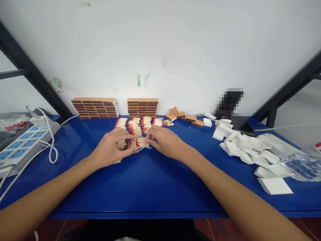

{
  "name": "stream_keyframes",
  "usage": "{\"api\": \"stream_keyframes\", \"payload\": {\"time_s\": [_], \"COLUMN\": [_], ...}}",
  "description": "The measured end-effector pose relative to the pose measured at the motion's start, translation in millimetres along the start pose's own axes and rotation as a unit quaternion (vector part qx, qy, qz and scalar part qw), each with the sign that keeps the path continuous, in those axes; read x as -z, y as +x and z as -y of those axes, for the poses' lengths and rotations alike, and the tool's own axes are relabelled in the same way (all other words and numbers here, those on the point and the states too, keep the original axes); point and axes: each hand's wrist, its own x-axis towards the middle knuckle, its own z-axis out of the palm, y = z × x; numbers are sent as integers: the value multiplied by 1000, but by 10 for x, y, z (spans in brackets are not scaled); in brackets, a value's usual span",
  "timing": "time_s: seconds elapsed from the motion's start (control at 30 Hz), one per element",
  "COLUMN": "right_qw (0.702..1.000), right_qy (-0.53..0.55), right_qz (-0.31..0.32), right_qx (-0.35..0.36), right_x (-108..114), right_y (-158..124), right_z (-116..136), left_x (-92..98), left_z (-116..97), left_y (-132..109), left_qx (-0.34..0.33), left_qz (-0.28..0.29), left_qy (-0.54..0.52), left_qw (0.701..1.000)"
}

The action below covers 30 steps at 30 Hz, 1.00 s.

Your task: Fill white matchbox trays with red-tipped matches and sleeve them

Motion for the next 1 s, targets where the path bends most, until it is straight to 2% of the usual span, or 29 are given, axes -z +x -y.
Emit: {"api": "stream_keyframes", "payload": {"time_s": [0.2,0.4,0.63,0.83,1.0], "right_qw": [1000,1000,1000,1000,1000], "right_qy": [-4,-13,-9,-7,-17], "right_qz": [17,-20,1,-13,-2], "right_qx": [-2,7,3,25,24], "right_x": [-44,-22,-52,-48,-44], "right_y": [-20,-15,-23,-26,-28], "right_z": [43,11,27,41,32], "left_x": [3,-1,3,-3,-5], "left_z": [-13,-13,-19,-25,-22], "left_y": [-9,4,6,-4,-5], "left_qx": [3,8,4,4,0], "left_qz": [8,7,11,12,15], "left_qy": [-17,-8,-6,-11,-1], "left_qw": [1000,1000,1000,1000,1000]}}
